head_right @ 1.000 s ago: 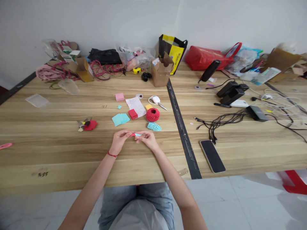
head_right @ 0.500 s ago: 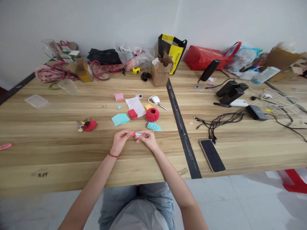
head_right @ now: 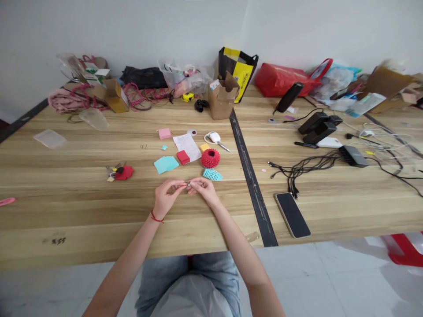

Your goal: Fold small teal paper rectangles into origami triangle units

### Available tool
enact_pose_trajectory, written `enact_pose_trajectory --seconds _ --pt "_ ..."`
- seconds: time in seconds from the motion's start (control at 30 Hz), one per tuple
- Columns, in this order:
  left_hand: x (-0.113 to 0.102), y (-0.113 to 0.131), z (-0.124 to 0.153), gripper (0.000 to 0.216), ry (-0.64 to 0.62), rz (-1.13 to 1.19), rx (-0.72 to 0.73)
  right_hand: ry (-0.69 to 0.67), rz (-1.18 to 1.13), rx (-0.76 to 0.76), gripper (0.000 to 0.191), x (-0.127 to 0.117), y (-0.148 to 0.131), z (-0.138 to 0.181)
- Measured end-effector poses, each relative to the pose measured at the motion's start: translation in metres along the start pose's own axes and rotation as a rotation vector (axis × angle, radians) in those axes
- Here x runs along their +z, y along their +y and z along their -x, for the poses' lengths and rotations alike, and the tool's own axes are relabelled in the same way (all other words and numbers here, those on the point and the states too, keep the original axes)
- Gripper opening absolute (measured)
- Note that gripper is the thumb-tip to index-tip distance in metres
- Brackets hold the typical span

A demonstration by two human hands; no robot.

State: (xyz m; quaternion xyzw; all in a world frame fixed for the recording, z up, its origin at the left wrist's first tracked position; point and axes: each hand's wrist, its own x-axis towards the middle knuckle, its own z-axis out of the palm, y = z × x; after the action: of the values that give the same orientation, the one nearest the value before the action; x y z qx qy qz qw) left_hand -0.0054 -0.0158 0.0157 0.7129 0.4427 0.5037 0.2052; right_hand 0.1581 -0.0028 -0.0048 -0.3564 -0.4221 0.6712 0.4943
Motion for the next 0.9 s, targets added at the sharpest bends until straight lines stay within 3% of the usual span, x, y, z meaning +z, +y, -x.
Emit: enact_pose_trajectory --seconds 0.17,0.37,0.6,0.9 --pt "-0.0001 0.0007 -0.0004 0.009 -0.013 -0.026 0.099 -0.007 -0.073 0.077 0.022 -0.0021 -0.0023 -0.0005" --pt "0.0036 0.0005 0.0012 0.018 0.015 -0.013 0.033 0.039 -0.099 0.038 0.026 -0.0033 0.0007 -0.0022" --pt "0.0059 -0.0011 0.002 0.019 0.016 0.016 -0.034 0.101 0.04 -0.056 0.025 -0.0018 0.0042 -0.0024" --pt "0.0047 -0.0033 0.0019 0.019 -0.014 0.08 -0.136 0.102 0.098 -0.074 0.026 0.0026 -0.0008 0.0005"
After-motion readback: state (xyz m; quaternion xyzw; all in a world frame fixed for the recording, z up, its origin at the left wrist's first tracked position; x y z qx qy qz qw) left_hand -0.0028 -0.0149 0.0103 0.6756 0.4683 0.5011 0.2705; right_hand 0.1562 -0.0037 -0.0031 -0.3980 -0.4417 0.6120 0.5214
